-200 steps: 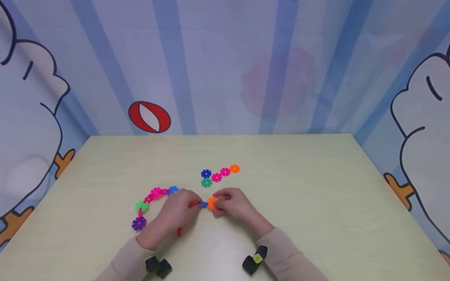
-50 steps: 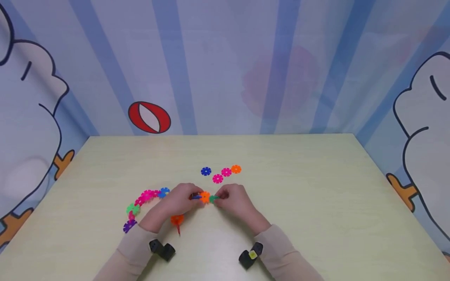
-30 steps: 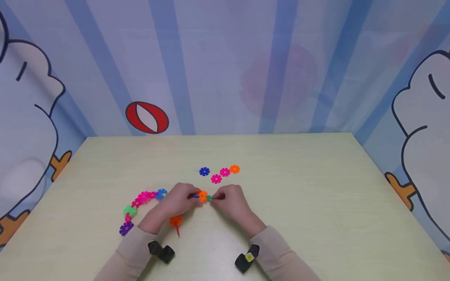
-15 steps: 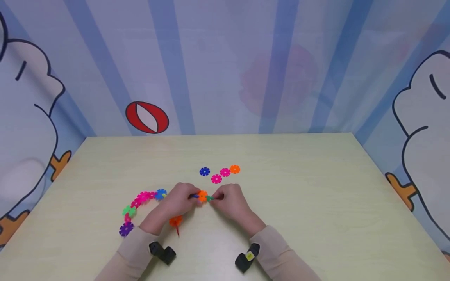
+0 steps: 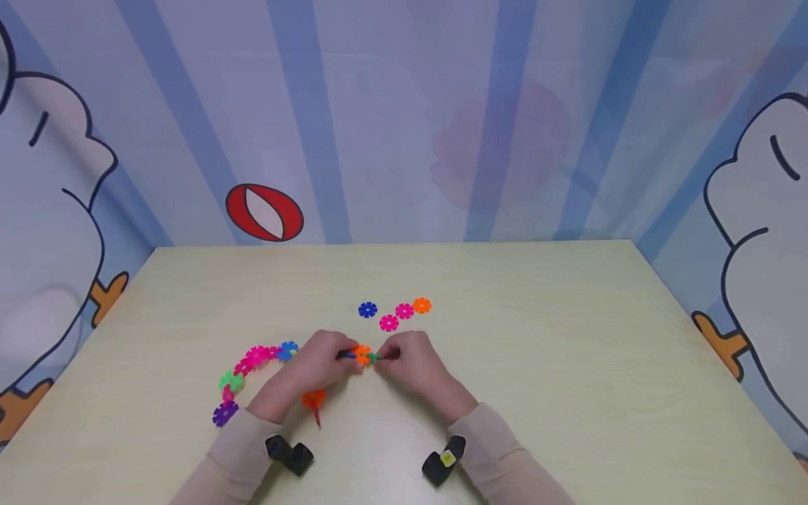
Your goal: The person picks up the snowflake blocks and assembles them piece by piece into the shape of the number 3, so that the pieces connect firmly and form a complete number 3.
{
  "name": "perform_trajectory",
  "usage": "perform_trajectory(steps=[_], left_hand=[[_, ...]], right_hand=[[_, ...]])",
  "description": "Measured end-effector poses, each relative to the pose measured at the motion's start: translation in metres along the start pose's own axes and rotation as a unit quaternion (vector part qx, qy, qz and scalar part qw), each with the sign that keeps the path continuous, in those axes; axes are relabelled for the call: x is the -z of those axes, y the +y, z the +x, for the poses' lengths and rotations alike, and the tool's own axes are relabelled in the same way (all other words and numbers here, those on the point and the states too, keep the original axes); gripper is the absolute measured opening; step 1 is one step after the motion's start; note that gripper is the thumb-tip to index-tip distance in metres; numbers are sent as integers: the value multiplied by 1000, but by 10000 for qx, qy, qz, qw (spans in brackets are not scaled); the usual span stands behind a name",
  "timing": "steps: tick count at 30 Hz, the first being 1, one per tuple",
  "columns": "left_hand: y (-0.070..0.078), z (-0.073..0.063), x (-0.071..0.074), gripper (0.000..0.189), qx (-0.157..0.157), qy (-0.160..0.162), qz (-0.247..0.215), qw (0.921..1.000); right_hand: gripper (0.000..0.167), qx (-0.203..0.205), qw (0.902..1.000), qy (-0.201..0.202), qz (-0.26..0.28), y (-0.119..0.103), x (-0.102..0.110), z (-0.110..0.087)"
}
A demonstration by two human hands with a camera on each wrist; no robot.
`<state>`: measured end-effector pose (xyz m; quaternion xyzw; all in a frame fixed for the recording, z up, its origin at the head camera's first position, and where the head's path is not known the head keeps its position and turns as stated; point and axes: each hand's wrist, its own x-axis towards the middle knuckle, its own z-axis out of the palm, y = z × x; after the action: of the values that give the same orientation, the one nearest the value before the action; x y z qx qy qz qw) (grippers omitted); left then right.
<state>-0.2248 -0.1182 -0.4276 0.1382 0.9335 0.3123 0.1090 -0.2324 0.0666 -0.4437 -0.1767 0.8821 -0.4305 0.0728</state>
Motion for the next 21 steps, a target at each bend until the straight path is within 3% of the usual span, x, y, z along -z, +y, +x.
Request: perform_trajectory(steps=[6,13,21], left_hand=[[-2,-1,1,19,92,11,-93,9999],[-2,-1,2,30,466,110,-120,9988],[-1,-3,4,38,1024,398,-199,9938]], right_hand=[[21,-24,9967,-795,145,5,20,13],[21,-504,9968,-548,299,14,35,36],[34,-658,9970,-402,-106,15,30,57]])
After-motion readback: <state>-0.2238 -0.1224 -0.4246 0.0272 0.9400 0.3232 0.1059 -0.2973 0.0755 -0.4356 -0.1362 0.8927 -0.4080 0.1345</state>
